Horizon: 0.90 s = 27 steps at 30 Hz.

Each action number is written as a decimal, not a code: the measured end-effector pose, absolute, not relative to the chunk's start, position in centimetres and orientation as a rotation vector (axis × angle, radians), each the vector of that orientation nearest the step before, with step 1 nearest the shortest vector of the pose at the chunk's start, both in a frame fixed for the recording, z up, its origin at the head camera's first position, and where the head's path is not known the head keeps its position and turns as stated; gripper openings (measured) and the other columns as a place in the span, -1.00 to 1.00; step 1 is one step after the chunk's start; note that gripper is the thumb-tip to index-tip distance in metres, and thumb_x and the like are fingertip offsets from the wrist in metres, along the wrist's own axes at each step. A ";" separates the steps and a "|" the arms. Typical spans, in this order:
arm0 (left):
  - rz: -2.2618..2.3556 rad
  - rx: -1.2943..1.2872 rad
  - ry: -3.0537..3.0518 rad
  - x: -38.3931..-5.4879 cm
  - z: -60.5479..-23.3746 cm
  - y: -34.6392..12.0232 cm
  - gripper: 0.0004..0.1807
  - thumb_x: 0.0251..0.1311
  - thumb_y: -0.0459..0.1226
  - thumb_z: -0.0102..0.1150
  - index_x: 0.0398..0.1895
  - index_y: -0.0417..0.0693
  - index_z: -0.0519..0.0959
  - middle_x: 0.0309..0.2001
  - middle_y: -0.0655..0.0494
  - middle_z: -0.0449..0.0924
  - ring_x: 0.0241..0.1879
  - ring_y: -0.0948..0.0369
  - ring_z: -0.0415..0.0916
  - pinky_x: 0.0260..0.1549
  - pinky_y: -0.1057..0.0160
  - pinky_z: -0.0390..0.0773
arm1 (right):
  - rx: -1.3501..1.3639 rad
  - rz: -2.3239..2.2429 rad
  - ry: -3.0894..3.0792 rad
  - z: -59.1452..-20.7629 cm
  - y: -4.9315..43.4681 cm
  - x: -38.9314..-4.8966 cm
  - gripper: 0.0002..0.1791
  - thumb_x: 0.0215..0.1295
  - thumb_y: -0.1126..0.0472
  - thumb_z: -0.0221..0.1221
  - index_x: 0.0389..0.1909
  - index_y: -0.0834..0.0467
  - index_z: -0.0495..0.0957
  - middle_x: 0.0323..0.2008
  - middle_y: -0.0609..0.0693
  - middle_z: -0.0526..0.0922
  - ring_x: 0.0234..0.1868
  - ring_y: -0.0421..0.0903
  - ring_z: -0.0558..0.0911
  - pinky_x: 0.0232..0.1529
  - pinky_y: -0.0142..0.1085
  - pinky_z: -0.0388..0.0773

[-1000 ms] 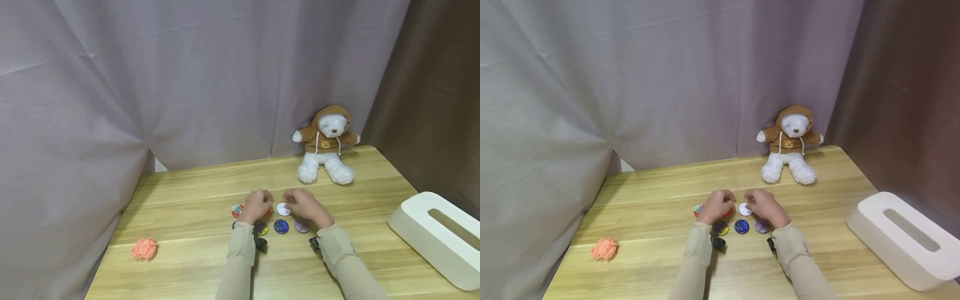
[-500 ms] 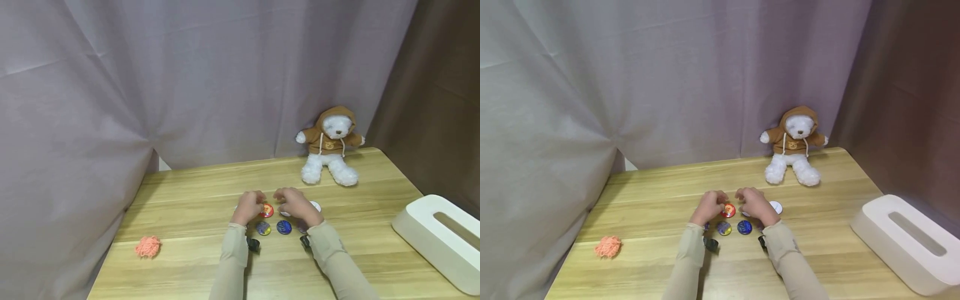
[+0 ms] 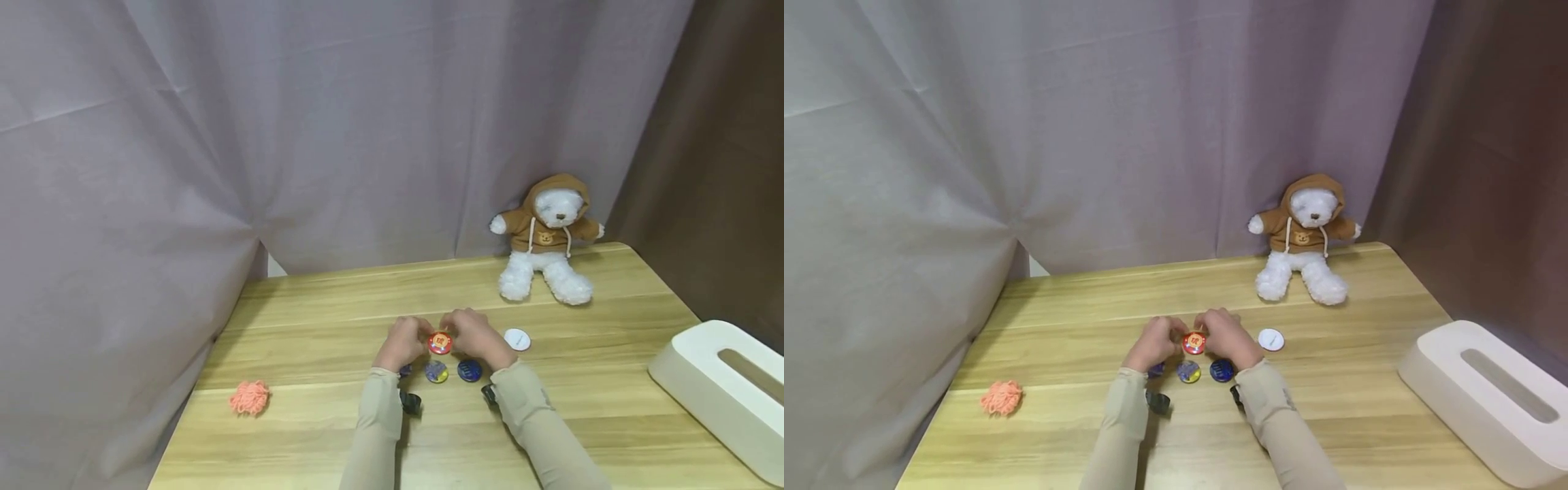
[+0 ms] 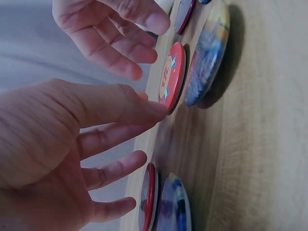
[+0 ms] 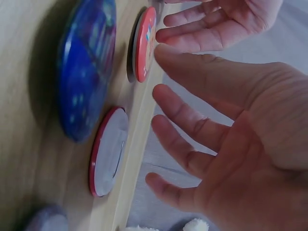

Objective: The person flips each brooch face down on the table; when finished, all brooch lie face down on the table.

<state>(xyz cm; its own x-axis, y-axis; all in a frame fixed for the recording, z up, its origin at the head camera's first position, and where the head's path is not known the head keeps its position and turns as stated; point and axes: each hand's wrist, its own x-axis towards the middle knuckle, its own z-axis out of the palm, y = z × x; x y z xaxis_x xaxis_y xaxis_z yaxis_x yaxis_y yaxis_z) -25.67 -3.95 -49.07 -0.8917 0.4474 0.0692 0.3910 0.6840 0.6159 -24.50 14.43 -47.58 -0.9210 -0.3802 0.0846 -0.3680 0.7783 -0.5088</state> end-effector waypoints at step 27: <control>0.934 0.718 2.861 -26.0 -48.9 -4.6 -0.84 -0.11 -0.44 0.51 -0.50 0.00 0.76 -0.40 0.23 0.73 -0.19 0.11 0.55 0.15 -0.45 0.21 | -0.650 -0.768 2.899 -47.7 14.2 -24.6 -0.84 -0.03 0.41 0.40 -0.42 0.12 0.70 -0.44 -0.09 0.69 -0.30 -0.05 0.57 -0.16 0.13 0.37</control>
<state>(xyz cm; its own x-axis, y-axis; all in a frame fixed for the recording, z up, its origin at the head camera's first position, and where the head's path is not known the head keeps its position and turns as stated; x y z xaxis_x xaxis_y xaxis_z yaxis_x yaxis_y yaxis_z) -26.01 -4.56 -48.91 -0.8912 0.4433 0.0966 0.4149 0.7101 0.5690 -24.62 14.22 -47.67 -0.9077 -0.4180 0.0371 -0.3815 0.7853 -0.4876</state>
